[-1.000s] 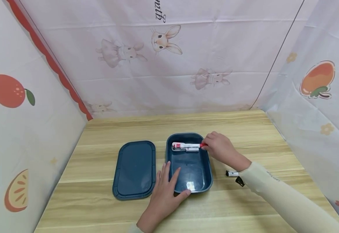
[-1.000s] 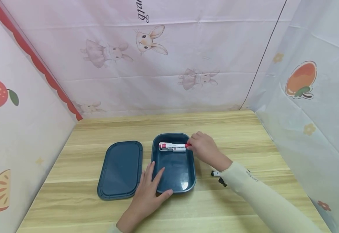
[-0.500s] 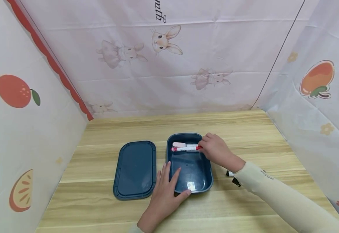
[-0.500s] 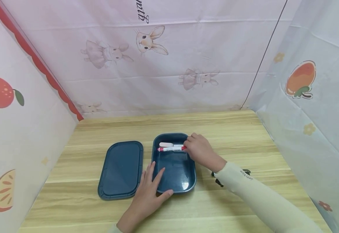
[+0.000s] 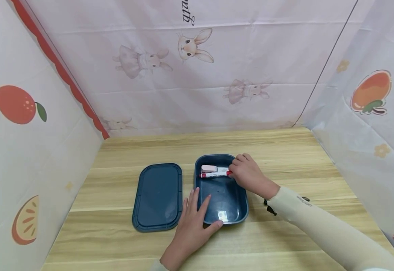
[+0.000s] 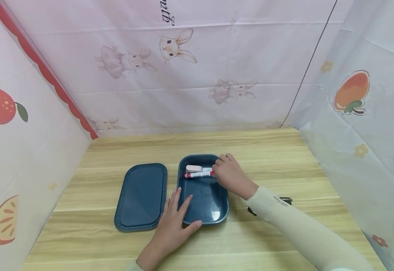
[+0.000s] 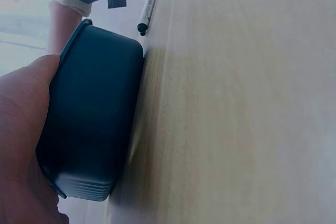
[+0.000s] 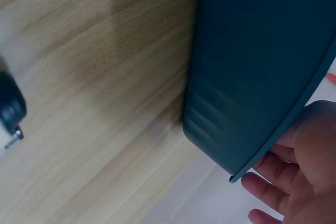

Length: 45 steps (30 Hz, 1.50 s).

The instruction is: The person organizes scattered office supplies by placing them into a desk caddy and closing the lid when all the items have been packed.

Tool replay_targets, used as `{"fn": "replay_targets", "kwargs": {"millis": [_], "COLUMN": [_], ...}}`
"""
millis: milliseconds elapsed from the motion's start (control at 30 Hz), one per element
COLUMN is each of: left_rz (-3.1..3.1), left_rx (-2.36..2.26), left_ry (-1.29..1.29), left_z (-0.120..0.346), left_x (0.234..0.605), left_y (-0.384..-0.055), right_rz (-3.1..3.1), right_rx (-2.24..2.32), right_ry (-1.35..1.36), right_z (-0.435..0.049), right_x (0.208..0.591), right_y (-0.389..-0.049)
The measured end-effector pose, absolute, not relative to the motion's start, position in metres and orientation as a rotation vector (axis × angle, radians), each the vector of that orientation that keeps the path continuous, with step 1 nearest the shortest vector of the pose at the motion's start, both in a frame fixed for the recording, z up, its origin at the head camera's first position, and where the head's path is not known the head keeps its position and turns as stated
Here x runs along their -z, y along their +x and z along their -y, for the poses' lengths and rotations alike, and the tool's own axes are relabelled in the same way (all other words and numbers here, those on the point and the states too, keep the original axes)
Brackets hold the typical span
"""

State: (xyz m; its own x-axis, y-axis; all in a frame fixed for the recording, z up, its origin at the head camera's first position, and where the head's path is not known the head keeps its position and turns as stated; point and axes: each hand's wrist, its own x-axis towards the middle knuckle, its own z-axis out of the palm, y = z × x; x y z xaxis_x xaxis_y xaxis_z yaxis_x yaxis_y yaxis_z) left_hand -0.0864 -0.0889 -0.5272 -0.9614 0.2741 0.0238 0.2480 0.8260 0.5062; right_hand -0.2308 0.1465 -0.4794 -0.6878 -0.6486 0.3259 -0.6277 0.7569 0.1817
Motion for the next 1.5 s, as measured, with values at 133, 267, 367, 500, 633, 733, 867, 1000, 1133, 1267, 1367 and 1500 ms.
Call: {"fn": "replay_targets", "kwargs": {"millis": [133,267,367,500,633,733,867,1000,1133,1267,1367,1500], "left_rz": [-2.951,-2.952,-2.953,-2.951,-2.954,-2.953,-2.95,-2.948,-2.945,-2.947,-2.95,-2.957], "left_rx": [-0.809,-0.808,-0.808,-0.818,-0.824,-0.826,-0.826,-0.825,-0.827,-0.82,-0.814,-0.809], "left_ry": [0.419,0.412,0.409,0.412,0.418,0.417,0.411,0.403,0.402,0.403,0.405,0.41], "left_z": [0.088,0.088,0.088,0.089,0.089,0.089,0.089,0.088,0.088,0.087,0.088,0.087], "left_x": [0.528,0.528,0.528,0.529,0.529,0.529,0.529,0.529,0.528,0.528,0.528,0.528], "left_y": [-0.087,-0.087,-0.088,-0.088,-0.088,-0.088,-0.088,-0.088,-0.088,-0.087,-0.087,-0.088], "right_rz": [2.583,2.595,2.616,2.643,2.652,2.658,2.668,2.665,2.662,2.664,2.662,2.661], "right_rx": [0.108,0.168,0.208,0.281,0.319,0.309,0.302,0.293,0.279,0.269,0.249,0.213], "right_ry": [0.986,0.989,0.992,1.002,1.009,1.017,1.019,1.016,1.012,1.008,1.013,1.024], "right_z": [-0.145,-0.143,-0.141,-0.139,-0.136,-0.134,-0.132,-0.131,-0.132,-0.132,-0.132,-0.131], "right_x": [0.482,0.483,0.483,0.485,0.484,0.482,0.479,0.478,0.478,0.478,0.478,0.478], "right_y": [-0.234,-0.236,-0.238,-0.24,-0.24,-0.24,-0.238,-0.237,-0.236,-0.235,-0.234,-0.231]}}
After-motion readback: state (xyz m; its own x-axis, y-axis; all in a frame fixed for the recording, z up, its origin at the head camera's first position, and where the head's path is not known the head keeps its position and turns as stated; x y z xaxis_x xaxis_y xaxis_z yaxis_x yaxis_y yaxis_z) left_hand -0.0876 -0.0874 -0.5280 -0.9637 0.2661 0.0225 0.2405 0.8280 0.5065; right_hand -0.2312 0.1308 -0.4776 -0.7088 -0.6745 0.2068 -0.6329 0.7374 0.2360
